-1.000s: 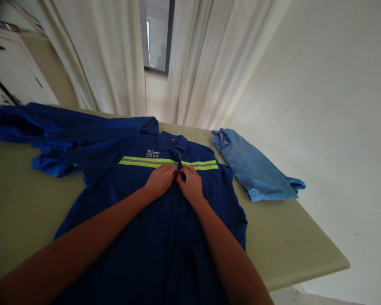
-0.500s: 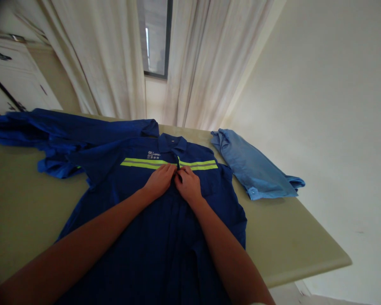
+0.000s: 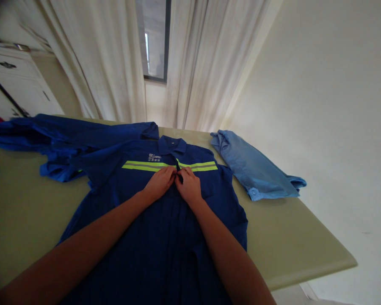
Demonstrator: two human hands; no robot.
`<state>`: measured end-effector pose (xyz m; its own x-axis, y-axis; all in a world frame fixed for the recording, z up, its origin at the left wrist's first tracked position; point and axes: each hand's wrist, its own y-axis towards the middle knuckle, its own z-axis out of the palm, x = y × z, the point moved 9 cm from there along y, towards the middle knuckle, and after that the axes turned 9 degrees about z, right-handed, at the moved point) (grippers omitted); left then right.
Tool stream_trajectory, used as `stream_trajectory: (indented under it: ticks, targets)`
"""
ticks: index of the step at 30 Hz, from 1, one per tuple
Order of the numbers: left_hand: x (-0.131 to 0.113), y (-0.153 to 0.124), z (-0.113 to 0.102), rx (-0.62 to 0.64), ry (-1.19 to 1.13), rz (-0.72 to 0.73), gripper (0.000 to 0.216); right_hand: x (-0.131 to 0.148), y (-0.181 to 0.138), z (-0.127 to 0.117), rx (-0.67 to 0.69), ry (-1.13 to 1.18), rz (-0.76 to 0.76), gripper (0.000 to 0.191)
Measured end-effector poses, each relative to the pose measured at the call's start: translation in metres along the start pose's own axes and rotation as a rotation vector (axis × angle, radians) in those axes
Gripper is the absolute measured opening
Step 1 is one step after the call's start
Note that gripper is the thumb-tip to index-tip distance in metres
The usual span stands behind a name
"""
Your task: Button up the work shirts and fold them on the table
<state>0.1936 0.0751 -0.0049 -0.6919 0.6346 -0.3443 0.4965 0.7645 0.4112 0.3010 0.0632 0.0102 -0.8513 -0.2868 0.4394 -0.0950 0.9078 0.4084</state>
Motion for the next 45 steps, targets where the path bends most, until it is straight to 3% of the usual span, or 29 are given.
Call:
stream_trajectory:
  ticks: [11,17,25,30,40,45]
  targets:
    - [-0.001,-0.003,-0.002,0.032,0.095,-0.026,0.013,0.002,-0.001,0.001,-0.003,-0.064,0.044,0.011]
    - [0.002,-0.004,-0.001,0.043,0.104,-0.046,0.016,0.002,0.000,-0.003,-0.023,0.121,-0.018,0.017]
    - [0.001,-0.003,-0.002,0.059,0.103,-0.069,0.012,-0.024,0.010,0.003,0.000,0.310,0.067,0.028]
    - [0.005,-0.004,-0.001,0.075,0.118,-0.103,0.011,-0.020,0.010,0.007,0.034,0.341,0.008,0.020]
    - [0.006,-0.004,-0.006,0.040,0.059,-0.126,0.010,-0.012,0.005,0.005,0.058,0.144,0.049,0.014]
    - [0.016,-0.004,-0.002,-0.026,-0.114,-0.107,0.019,-0.011,0.005,0.011,0.108,0.073,0.057,0.014]
